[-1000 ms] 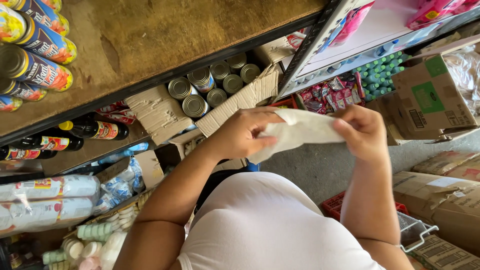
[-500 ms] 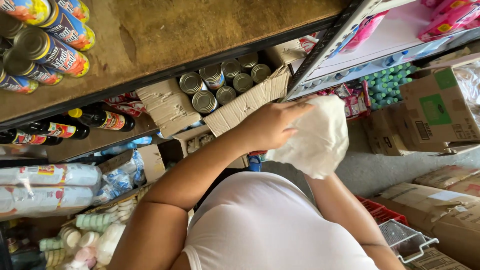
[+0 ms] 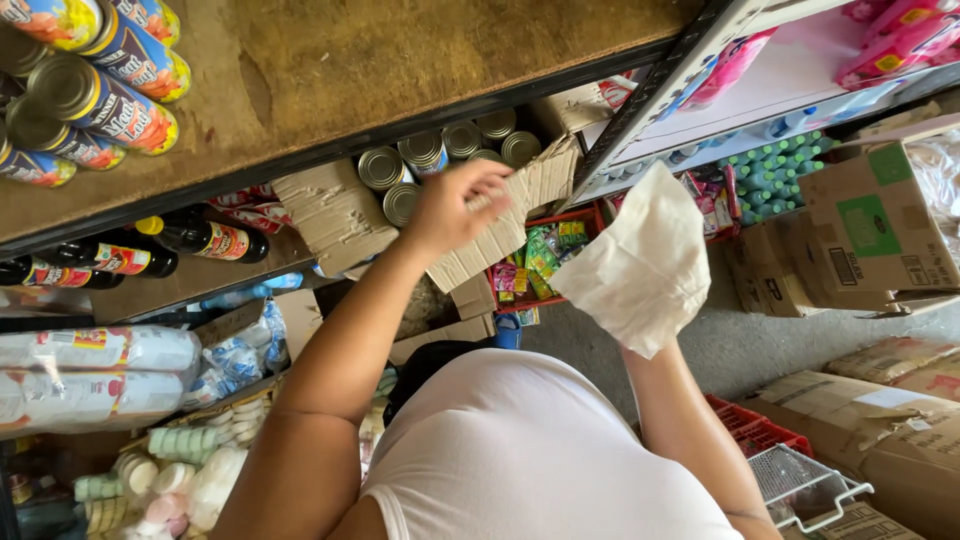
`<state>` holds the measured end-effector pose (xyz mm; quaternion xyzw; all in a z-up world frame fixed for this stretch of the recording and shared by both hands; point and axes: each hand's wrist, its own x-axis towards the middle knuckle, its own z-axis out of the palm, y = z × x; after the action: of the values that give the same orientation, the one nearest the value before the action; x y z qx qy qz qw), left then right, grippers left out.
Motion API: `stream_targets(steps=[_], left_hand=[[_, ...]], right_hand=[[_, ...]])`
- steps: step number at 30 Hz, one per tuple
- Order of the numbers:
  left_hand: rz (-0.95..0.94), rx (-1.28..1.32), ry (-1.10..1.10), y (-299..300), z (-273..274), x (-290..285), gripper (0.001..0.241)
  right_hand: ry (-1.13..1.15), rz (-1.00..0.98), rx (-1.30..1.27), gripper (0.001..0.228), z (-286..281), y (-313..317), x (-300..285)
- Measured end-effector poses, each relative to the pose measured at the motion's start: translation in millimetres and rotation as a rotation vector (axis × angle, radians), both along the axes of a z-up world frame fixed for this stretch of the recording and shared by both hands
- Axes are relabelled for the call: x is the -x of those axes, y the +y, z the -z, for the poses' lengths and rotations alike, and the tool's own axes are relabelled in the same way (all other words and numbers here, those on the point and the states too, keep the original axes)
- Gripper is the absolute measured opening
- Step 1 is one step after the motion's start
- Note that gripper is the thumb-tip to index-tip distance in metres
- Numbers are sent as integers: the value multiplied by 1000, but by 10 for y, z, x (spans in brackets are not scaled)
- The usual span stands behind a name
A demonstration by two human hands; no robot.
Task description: Clean and wipe down canned goods on a shelf using a cloth.
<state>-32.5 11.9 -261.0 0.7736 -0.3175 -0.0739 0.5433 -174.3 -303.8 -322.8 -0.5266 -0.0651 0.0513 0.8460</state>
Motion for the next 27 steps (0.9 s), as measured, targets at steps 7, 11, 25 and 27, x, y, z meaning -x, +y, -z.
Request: stream_targets(steps=[7, 11, 25, 27], left_hand=[[-801, -875, -521, 275, 215, -479, 64], [-806, -901, -529, 255, 386, -624, 56], [-674, -845, -628, 162, 678, -566, 81], [-592, -767, -699, 96, 593, -457, 87]], right_hand=[[68, 51, 184, 34, 398, -434, 242], [112, 77, 288, 34, 413, -606, 299], [284, 162, 637, 34, 30, -124, -67], [310, 172, 689, 34, 16, -23, -218]])
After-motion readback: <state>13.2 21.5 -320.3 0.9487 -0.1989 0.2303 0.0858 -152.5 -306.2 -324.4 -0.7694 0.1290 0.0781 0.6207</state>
